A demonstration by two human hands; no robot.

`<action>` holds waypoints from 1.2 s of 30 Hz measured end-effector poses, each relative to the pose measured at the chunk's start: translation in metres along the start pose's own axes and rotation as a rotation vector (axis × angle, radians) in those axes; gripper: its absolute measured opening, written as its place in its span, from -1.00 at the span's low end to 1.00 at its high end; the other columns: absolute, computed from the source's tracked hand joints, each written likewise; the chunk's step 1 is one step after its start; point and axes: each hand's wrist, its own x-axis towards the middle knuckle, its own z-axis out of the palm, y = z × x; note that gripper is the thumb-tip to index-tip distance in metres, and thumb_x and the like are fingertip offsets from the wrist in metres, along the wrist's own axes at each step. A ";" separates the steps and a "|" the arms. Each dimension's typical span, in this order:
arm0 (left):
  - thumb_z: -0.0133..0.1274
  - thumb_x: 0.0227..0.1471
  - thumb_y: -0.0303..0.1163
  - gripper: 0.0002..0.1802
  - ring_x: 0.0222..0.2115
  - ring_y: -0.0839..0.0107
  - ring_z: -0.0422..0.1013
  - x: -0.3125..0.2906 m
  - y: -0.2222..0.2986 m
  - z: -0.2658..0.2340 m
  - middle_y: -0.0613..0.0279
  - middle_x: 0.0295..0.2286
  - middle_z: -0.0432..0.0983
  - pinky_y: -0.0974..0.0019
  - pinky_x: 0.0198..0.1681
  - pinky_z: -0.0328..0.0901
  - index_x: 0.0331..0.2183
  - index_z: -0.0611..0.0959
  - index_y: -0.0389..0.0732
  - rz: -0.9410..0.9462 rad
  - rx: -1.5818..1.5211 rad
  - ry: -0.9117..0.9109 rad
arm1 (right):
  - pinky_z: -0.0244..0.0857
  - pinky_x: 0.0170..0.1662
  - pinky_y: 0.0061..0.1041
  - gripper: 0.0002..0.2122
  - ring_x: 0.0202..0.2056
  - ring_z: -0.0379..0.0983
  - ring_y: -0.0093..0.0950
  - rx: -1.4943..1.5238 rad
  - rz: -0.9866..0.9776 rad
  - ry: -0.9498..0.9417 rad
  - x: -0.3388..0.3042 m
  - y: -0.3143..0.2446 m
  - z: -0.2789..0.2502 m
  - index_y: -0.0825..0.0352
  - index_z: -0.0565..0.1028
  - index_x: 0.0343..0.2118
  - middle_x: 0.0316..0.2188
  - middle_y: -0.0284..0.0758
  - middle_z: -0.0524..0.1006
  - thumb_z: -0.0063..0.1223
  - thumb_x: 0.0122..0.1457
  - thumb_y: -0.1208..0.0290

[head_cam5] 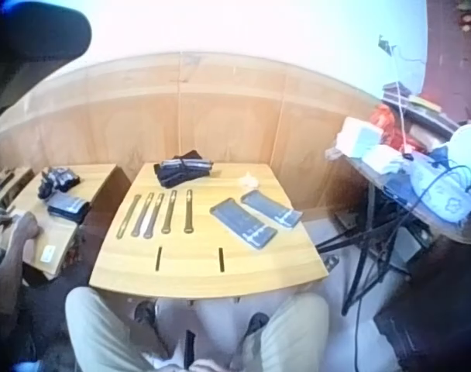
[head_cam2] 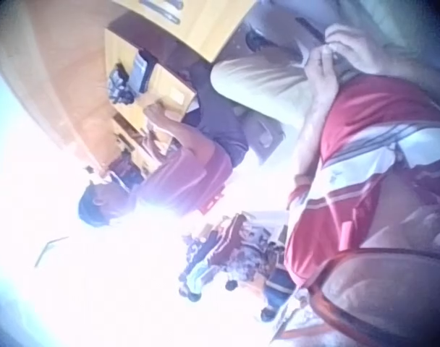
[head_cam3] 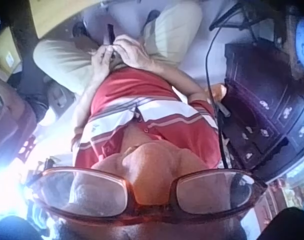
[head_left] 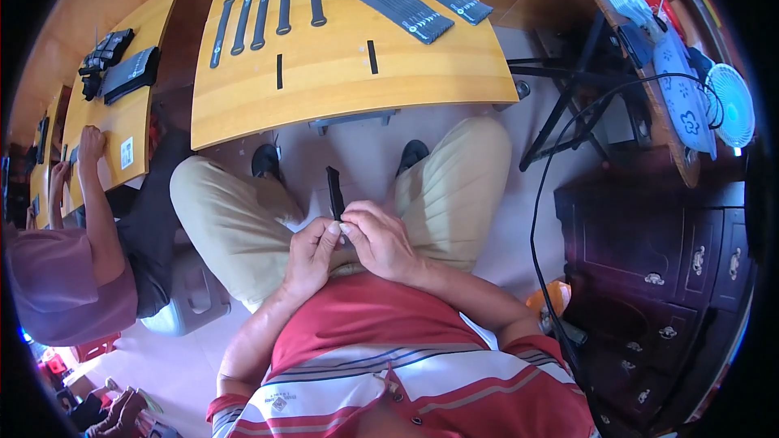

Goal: Assembling small silicone or rubber watch bands by hand at a workbench.

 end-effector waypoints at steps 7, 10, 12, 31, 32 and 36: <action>0.00 0.35 -0.25 -0.66 -0.53 0.52 0.36 0.001 0.010 0.002 0.25 -0.59 0.47 0.34 -0.42 0.30 -0.38 0.59 -0.32 0.008 0.086 -0.030 | 0.41 -0.33 -0.18 -0.90 -0.32 0.48 -0.17 -0.255 -0.072 -0.067 -0.001 0.005 -0.004 0.36 0.39 -0.35 -0.35 -0.17 0.45 0.09 0.19 0.51; 0.06 0.30 -0.25 -0.68 -0.54 0.53 0.33 -0.006 0.004 -0.003 0.27 -0.60 0.46 0.35 -0.42 0.30 -0.39 0.59 -0.31 0.013 0.071 -0.055 | 0.39 -0.35 -0.13 -0.91 -0.32 0.48 -0.13 -0.362 -0.082 -0.077 0.001 0.023 -0.013 0.35 0.37 -0.39 -0.38 -0.15 0.45 0.06 0.19 0.51; 0.10 0.28 -0.25 -0.69 -0.52 0.52 0.35 -0.008 -0.004 -0.012 0.26 -0.57 0.47 0.34 -0.41 0.31 -0.39 0.58 -0.32 0.051 0.027 -0.068 | 0.42 -0.30 -0.22 -0.95 -0.35 0.50 -0.11 -0.325 0.115 0.075 0.017 0.026 -0.043 0.38 0.44 -0.35 -0.37 -0.12 0.49 0.08 0.18 0.56; -0.07 0.36 -0.19 -0.60 -0.49 0.10 0.48 0.005 0.013 -0.005 0.01 -0.53 0.51 0.13 -0.36 0.35 -0.38 0.55 -0.33 -0.118 0.086 -0.232 | 0.34 -0.36 -0.21 -0.88 -0.45 0.51 -0.11 0.187 0.391 -0.312 -0.013 -0.001 -0.022 0.40 0.40 -0.22 -0.47 -0.06 0.51 -0.08 0.36 0.44; -0.09 0.37 -0.20 -0.60 -0.51 0.11 0.47 0.006 0.010 -0.004 0.03 -0.56 0.49 0.13 -0.38 0.34 -0.40 0.55 -0.32 -0.057 0.125 -0.213 | 0.34 -0.36 -0.21 -0.88 -0.45 0.51 -0.11 0.188 0.392 -0.314 -0.014 0.000 -0.021 0.40 0.40 -0.22 -0.47 -0.06 0.51 -0.08 0.36 0.44; -0.08 0.38 -0.23 -0.61 -0.57 0.24 0.45 0.009 0.008 -0.008 0.09 -0.60 0.47 0.16 -0.46 0.31 -0.41 0.56 -0.32 -0.019 0.151 -0.194 | 0.36 -0.40 -0.37 -0.87 -0.48 0.50 -0.45 0.112 0.291 -0.282 -0.013 0.003 -0.019 0.41 0.41 -0.22 -0.51 -0.19 0.50 -0.02 0.34 0.44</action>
